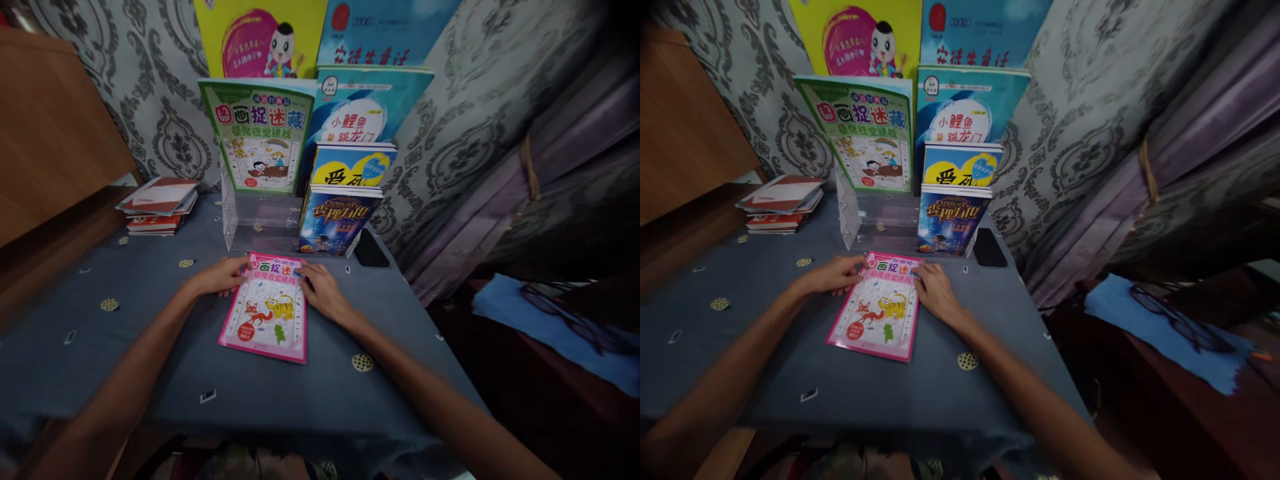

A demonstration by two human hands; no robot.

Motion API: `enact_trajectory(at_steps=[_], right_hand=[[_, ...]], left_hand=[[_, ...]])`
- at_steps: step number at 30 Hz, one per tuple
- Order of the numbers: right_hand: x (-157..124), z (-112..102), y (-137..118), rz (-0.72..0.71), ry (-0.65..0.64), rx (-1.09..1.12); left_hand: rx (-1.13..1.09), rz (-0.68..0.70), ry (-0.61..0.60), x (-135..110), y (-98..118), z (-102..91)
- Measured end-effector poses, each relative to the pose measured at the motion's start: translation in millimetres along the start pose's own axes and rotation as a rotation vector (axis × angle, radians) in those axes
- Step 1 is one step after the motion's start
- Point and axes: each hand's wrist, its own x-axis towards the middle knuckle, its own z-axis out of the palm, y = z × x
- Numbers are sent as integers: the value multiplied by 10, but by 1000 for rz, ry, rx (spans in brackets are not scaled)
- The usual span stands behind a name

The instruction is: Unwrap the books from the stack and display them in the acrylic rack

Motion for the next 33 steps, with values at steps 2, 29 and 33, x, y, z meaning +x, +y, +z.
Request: enact_trajectory(at_steps=[2,29,33], right_hand=[[114,35,102,-14,2,33],[-1028,-231,-560,-178,47,168],[-1244,-309,-688,-212,22,194]], left_hand=[[-1,0,3,20,-2,22],[508,332,460,196,-203,181],[487,319,455,195,-192,181]])
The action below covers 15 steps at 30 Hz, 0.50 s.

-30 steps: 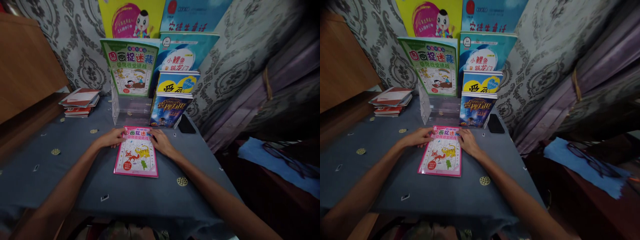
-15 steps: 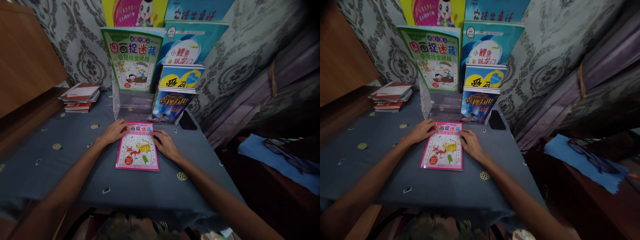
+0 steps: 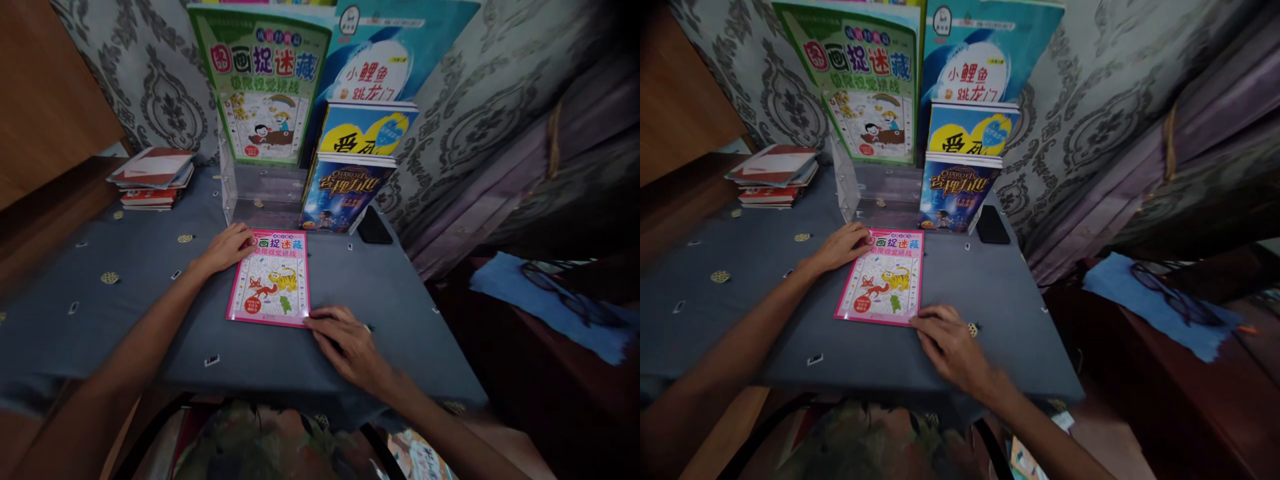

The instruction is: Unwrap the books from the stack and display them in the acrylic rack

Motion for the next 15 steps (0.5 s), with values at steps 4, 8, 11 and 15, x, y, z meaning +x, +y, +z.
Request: enact_trajectory(at_steps=[4,8,11,15], right_hand=[[5,-18,-67,-25,-12,-27],[258,91,-211,-105,-118,-23],[526,288,-384,-211,-274,-69],[741,524,-511,-262,-391,-141]], left_hand=[[4,-14,-3,3,5,2],[-3,-7,10,4,-9,18],[-7,5,17,4,-17,25],[-7,12,20,1,-10,17]])
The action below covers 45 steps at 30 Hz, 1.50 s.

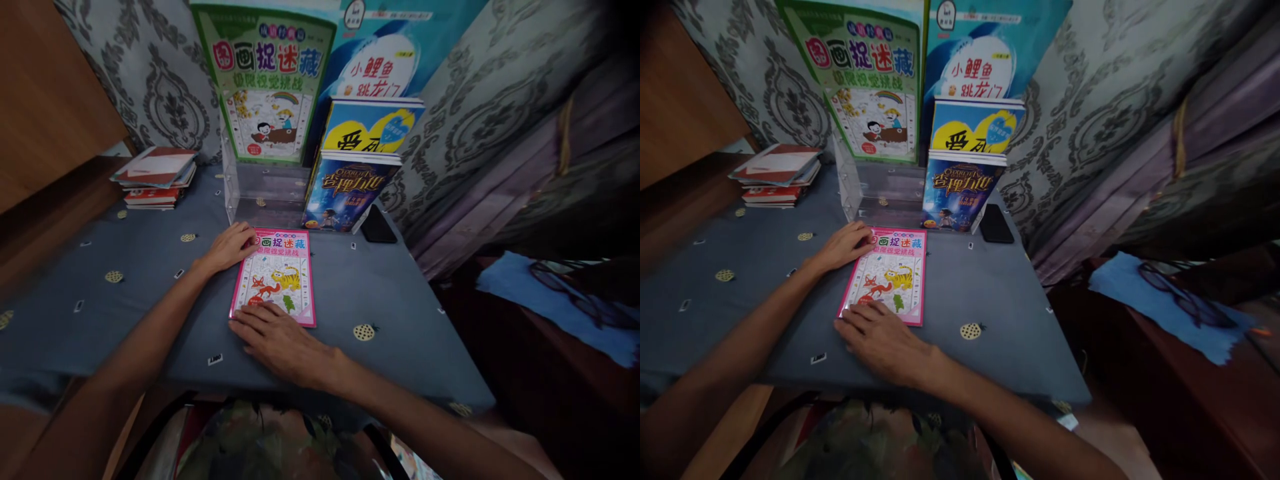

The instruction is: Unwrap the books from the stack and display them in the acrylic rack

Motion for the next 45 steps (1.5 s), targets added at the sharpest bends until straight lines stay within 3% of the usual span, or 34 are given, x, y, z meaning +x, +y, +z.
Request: enact_trajectory(at_steps=[3,9,12,16,21,26,30,37,41,45], right_hand=[[-56,25,33,17,11,10],[-556,-134,166,88,107,83],[-673,-213,192,141,138,137],[-546,-244,266,177,121,135],[-149,-213,544,176,80,89],[137,-223,885,376,102,-48],[132,-260,1017,593,133,-160],[-25,-210,1031,733,176,-257],[-35,-154,1055,737,202,-284],[-54,-96,1104,679,265,-264]], left_hand=[[4,-1,-2,-1,-1,-2],[-15,-13,11,2,-35,25],[-16,-20,23,-1,-36,39],[13,-35,23,-13,-25,50],[-1,-43,9,-19,-30,47],[-1,-49,10,-15,-32,42],[-19,-68,15,-18,0,36],[11,-240,64,-21,75,96],[-141,-285,138,24,96,168],[-560,-482,254,97,84,209]])
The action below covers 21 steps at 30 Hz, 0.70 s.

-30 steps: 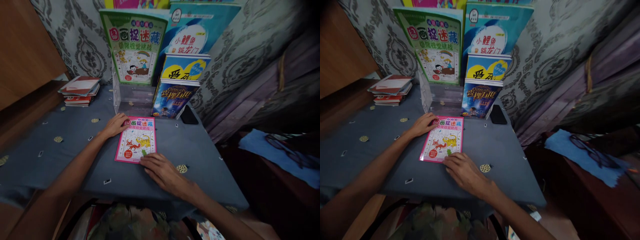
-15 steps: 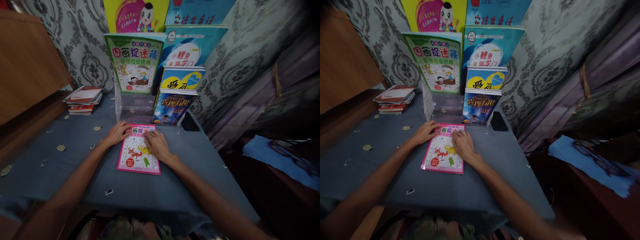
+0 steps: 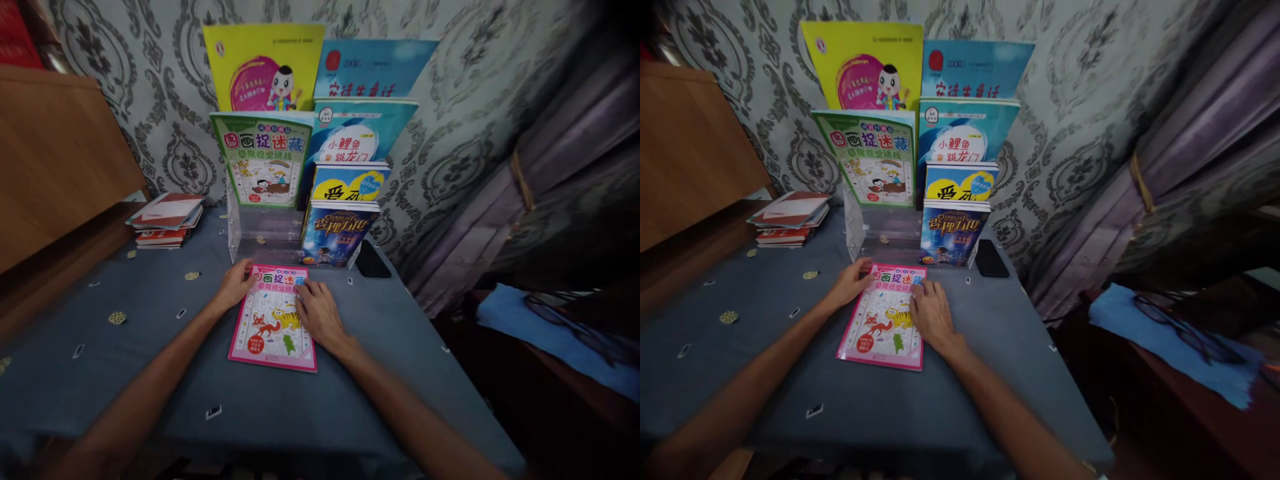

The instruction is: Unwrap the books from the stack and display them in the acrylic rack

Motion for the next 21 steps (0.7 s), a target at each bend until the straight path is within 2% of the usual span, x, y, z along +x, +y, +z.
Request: enact_trajectory(at_steps=[3,7,9,12,14,18,21], right_hand=[[-9,48,38,-25,35,38],[-17,92,67,-31,85,83],[-21,113,71,-27,101,105],[-27,158,77,-36,125,150],[-29,197,97,-32,157,205],[-2,236,187,20,221,424],[50,198,264,131,206,637]], left_hand=[[-348,-249,48,40,11,-23],[-595,-466,110,64,50,-129],[-681,-516,27,62,73,-173],[-770,-515,-255,44,103,-189],[-807,-495,-365,28,118,-180],[-886,-460,-339,7,154,-189],[-926,-414,-305,5,185,-229]])
